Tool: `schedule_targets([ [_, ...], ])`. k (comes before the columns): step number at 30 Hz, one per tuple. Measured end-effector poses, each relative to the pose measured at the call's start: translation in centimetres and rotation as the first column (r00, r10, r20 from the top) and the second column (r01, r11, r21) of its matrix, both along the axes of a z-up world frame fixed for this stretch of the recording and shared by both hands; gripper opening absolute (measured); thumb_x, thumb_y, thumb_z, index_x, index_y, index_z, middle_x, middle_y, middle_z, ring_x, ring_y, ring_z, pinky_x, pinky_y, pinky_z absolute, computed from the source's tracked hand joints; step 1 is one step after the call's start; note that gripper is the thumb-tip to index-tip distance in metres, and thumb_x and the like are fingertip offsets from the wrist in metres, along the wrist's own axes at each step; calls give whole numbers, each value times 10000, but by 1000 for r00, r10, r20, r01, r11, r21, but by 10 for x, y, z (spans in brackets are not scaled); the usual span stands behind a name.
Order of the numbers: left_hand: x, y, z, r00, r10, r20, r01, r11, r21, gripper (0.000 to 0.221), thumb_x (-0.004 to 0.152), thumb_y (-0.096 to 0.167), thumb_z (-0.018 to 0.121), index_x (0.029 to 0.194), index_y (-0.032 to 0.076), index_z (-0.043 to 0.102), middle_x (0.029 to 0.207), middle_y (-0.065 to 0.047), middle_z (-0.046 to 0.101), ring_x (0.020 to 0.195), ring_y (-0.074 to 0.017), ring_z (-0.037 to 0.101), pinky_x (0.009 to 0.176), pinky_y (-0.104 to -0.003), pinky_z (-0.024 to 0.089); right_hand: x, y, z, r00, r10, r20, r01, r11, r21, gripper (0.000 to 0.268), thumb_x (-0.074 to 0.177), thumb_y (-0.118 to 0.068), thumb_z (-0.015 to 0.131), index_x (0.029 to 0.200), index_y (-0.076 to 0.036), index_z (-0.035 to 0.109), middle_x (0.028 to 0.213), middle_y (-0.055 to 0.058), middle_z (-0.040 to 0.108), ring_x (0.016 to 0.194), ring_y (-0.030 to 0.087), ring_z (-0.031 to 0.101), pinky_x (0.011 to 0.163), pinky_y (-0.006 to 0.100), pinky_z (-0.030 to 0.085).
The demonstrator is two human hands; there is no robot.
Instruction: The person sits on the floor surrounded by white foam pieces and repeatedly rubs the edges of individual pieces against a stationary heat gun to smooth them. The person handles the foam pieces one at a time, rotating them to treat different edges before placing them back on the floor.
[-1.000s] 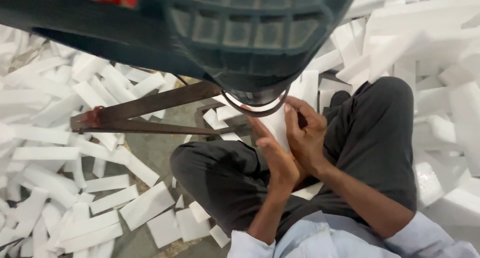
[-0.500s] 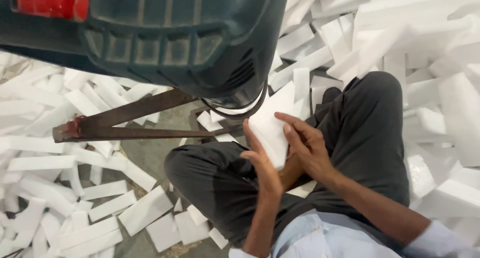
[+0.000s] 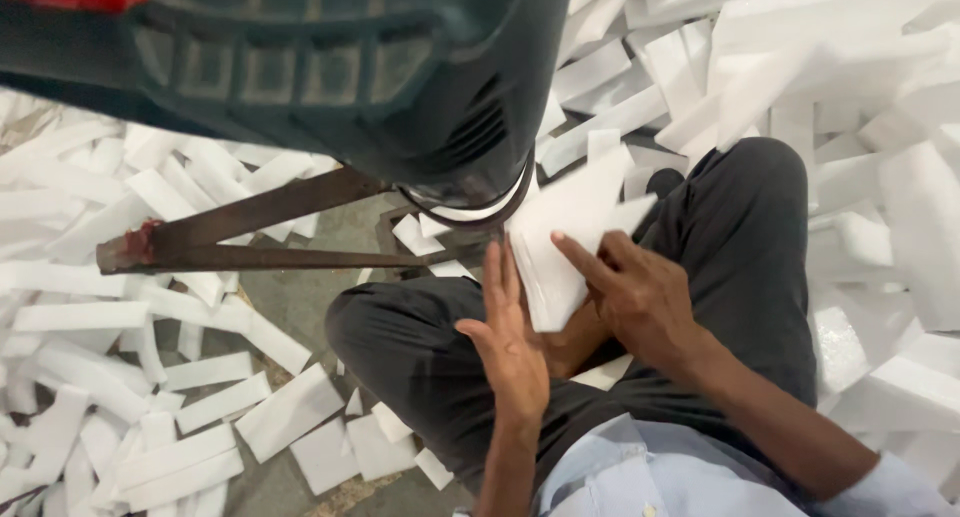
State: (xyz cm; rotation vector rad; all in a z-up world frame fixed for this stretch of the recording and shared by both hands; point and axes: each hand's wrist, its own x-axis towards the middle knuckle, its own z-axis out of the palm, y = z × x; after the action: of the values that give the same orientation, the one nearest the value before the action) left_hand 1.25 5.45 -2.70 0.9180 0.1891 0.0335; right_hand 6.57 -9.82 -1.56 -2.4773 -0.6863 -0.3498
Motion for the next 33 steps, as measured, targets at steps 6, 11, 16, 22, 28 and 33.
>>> schedule_targets([
  [6, 14, 20, 9, 992, 59, 111, -81, 976, 203, 959, 1021, 727, 296, 1647, 15, 147, 1760, -158, 113, 1643, -288, 105, 1328, -462, 78, 33, 23, 20, 996, -20, 88, 18, 1000, 21, 682, 791, 1, 729, 1444, -164, 626, 925, 77, 562, 714, 213, 570, 627, 356, 475],
  [11, 9, 29, -11, 998, 18, 57, -29, 980, 196, 874, 1064, 610, 394, 1619, -52, 260, 1713, -192, 261, 1604, -307, 224, 1311, -451, 158, 48, 19, 29, 988, 61, 145, -54, 997, -51, 455, 719, -66, 706, 1170, -103, 653, 1145, 129, 665, 1035, 329, 638, 816, 440, 511],
  [16, 6, 27, -22, 999, 42, -20, -36, 972, 233, 843, 1060, 600, 392, 1575, -64, 322, 1628, -195, 386, 1526, -279, 360, 1274, -416, 255, 59, 13, 32, 976, 129, -177, -138, 990, -39, 260, 871, -190, 756, 1068, -35, 690, 916, 102, 696, 875, 316, 673, 768, 448, 515],
  [22, 13, 37, 5, 994, 84, -63, -48, 901, 430, 800, 1070, 598, 424, 1543, -44, 489, 1226, -136, 616, 1083, -177, 538, 990, -329, 428, 62, 10, 45, 946, 174, -274, -163, 985, 66, 324, 863, -184, 741, 1142, -26, 695, 850, 128, 698, 816, 342, 678, 689, 459, 521],
  [28, 21, 38, 28, 988, 147, 50, -153, 870, 468, 561, 1054, 436, 586, 1334, -48, 634, 1087, -46, 624, 917, -91, 506, 847, -258, 419, 56, 14, 41, 958, 220, -183, -222, 975, 14, 332, 890, -190, 717, 1159, 3, 689, 923, 125, 698, 816, 325, 665, 688, 441, 518],
  [33, 28, 34, 19, 941, 322, -104, -149, 671, 727, 218, 943, 179, 745, 886, -21, 680, 794, -9, 628, 735, -80, 504, 679, -261, 450, 18, 26, 26, 954, 258, -154, -286, 935, -207, 382, 898, -150, 669, 1205, 78, 651, 885, 124, 643, 776, 265, 624, 700, 398, 497],
])
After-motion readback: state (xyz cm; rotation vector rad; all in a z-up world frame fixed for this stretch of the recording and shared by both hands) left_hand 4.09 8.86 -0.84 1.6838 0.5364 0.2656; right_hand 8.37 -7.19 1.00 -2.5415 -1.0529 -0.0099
